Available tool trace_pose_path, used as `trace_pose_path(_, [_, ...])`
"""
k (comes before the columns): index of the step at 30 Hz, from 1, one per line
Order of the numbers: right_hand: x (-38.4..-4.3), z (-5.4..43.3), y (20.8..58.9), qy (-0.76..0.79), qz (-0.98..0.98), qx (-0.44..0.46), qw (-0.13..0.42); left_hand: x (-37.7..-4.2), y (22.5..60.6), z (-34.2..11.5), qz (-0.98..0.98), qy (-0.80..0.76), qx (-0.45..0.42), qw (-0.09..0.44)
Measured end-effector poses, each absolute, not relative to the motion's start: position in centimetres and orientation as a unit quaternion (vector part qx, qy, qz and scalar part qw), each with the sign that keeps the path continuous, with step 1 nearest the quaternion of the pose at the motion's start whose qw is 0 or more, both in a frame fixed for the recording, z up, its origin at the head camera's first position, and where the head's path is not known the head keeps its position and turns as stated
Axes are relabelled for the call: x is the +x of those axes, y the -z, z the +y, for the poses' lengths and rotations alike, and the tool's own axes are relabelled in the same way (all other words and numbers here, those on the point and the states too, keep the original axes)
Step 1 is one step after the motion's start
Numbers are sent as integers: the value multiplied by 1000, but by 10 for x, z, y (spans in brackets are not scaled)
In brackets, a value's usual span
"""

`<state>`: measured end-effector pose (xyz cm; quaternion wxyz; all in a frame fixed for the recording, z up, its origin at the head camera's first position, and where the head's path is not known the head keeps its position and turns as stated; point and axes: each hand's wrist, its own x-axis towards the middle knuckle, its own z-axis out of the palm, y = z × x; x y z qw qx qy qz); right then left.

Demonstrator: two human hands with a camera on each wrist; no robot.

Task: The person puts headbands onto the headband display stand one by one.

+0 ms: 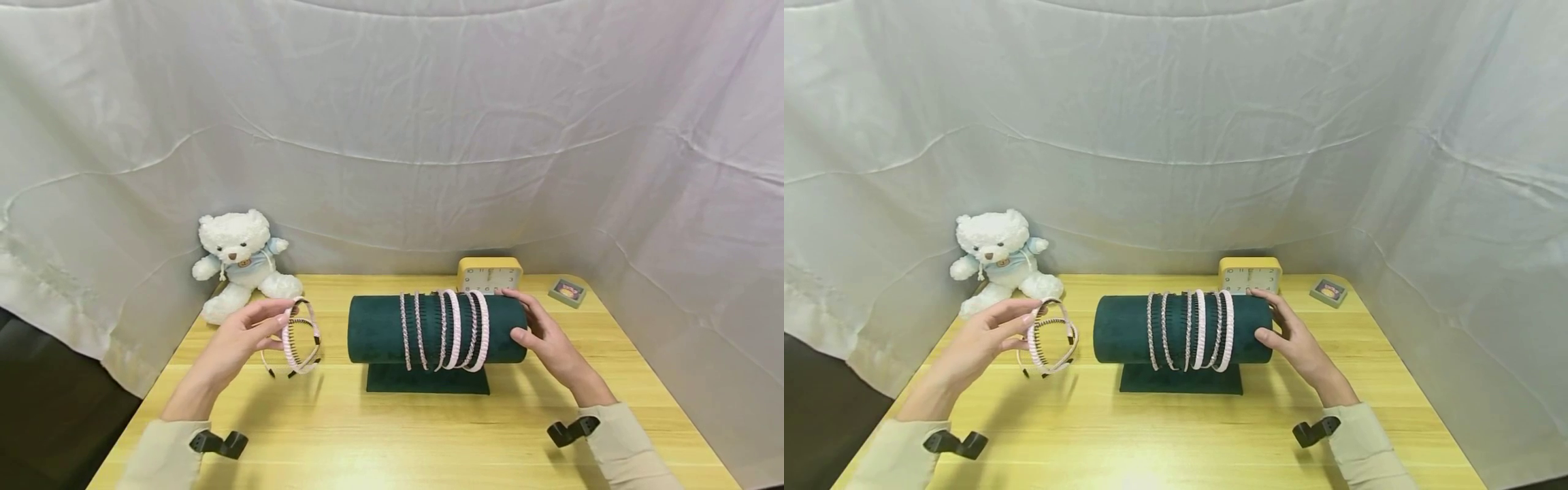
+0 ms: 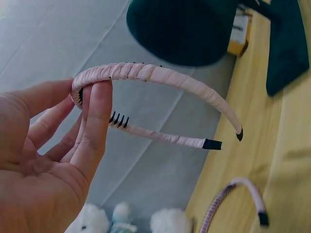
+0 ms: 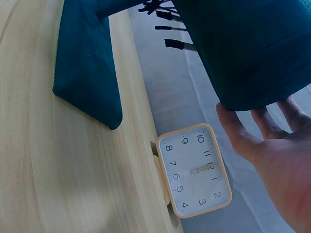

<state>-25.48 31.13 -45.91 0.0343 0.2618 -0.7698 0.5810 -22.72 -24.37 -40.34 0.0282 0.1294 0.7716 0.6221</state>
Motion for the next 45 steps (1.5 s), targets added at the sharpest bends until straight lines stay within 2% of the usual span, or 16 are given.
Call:
trace_pose_path(15, [-254,312,459,-572,-775,265,39,-234,395,-194,749,-648,128,52])
trace_pose_path(29, [-254,312,460,-576,-775,260,31,-237,390,-172,737,-658,143,62])
trace_pose_path(45, [-253,311,459,-576,-776,254,31,-241,385,-154,746,-650,138,48])
